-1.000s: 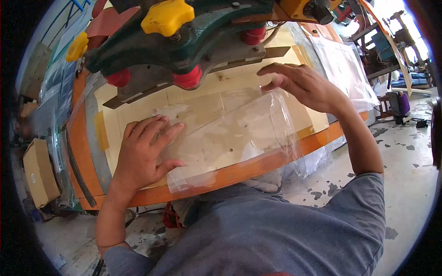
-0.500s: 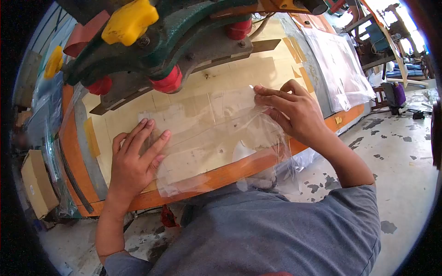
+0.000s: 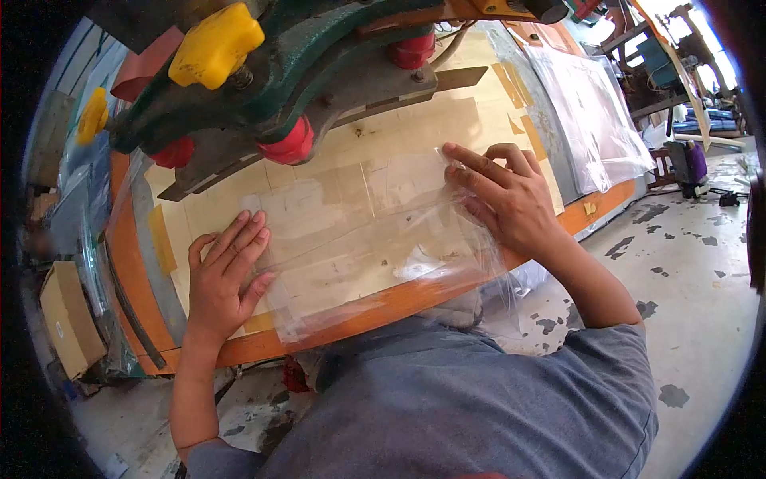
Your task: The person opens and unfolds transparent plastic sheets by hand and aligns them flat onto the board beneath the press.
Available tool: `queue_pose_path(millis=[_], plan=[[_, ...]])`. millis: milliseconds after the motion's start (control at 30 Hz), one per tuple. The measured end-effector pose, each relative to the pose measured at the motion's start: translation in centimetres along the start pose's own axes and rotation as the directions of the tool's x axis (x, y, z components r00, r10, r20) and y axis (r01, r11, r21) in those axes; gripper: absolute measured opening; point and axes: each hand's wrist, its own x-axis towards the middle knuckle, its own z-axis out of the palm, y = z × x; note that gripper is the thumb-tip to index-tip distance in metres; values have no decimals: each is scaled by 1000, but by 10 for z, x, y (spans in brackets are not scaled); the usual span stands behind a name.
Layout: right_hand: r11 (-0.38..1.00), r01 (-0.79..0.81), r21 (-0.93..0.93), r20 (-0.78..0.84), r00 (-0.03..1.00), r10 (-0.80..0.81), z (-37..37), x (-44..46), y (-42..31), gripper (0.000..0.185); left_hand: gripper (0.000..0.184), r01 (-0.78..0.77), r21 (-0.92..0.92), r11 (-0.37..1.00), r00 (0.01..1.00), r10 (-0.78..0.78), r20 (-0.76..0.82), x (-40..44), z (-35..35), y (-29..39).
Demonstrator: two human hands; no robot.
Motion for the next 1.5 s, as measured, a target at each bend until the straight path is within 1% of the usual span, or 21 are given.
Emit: queue_pose_path(millis=[133,200,233,300,333,367,433,567,633,733,867,967,1033,1067,1133,1167,1233,1300,1333,1400,1500], plan=[[997,8,-79,26,1000,-6,-3,1,-1,35,48,-1,-27,1000,1000,1,-14,-2,6,-6],[997,11,-74,21,1000,-9,-3,0,1,36,48,-9,-56,998,999,7,-36,-7,7,-9],[997,6,-71,19,1000,-5,-1,0,1,38,48,26,-38,999,999,-27,-29,-9,7,-11],[999,-28,-35,35,999,30,-2,1,0,50,48,-12,-24,1000,996,10,-86,-10,10,-10],[999,-35,-31,37,999,36,-2,2,-1,55,48,23,-9,1000,996,-23,-83,-12,9,-8],[1000,-10,-15,34,999,11,-2,3,-3,55,49,26,7,1000,995,-25,-100,-13,9,-7],[998,-60,-24,59,996,61,-4,3,-6,63,52,30,48,998,988,-22,-154,-13,11,-3],[996,-59,-62,67,996,63,-4,3,-9,68,55,88,59,994,979,-75,-190,-18,14,3],[995,-89,-54,71,993,93,-4,4,-11,70,59,83,64,995,977,-68,-201,-20,16,2],[992,-83,-92,80,993,90,-4,5,-11,73,60,87,61,994,975,-73,-211,-21,18,1],[989,-63,-131,113,991,78,-5,5,-10,74,61,93,58,994,980,-81,-182,-22,14,-2],[990,-75,-118,97,992,87,-4,5,-12,73,67,65,-17,998,988,-66,-139,-23,8,-6],[992,-101,-79,17,995,103,-4,5,-15,72,74,89,-42,995,990,-93,-104,-24,6,-3],[993,-94,-77,23,995,96,-3,6,-14,72,74,98,-45,994,989,-102,-103,-24,7,0],[979,-180,-100,56,981,186,-3,8,-11,71,67,129,-31,991,981,-132,-141,-21,10,5],[984,-138,-115,21,990,141,-2,12,-9,71,67,132,-35,991,981,-135,-140,-20,11,5],[984,-153,-91,37,987,156,-1,19,-2,69,80,130,1,991,982,-129,-140,-15,12,2],[985,-159,-70,39,986,162,0,29,5,62,79,131,6,991,981,-129,-144,-9,14,-1],[986,-153,-74,39,987,156,1,35,8,62,78,128,13,992,981,-125,-148,-5,14,-4],[984,-181,1,44,983,181,2,44,14,56,77,128,28,991,978,-122,-169,0,16,-9],[985,-169,35,27,985,168,9,50,22,52,73,119,24,993,974,-112,-197,5,17,-12]])
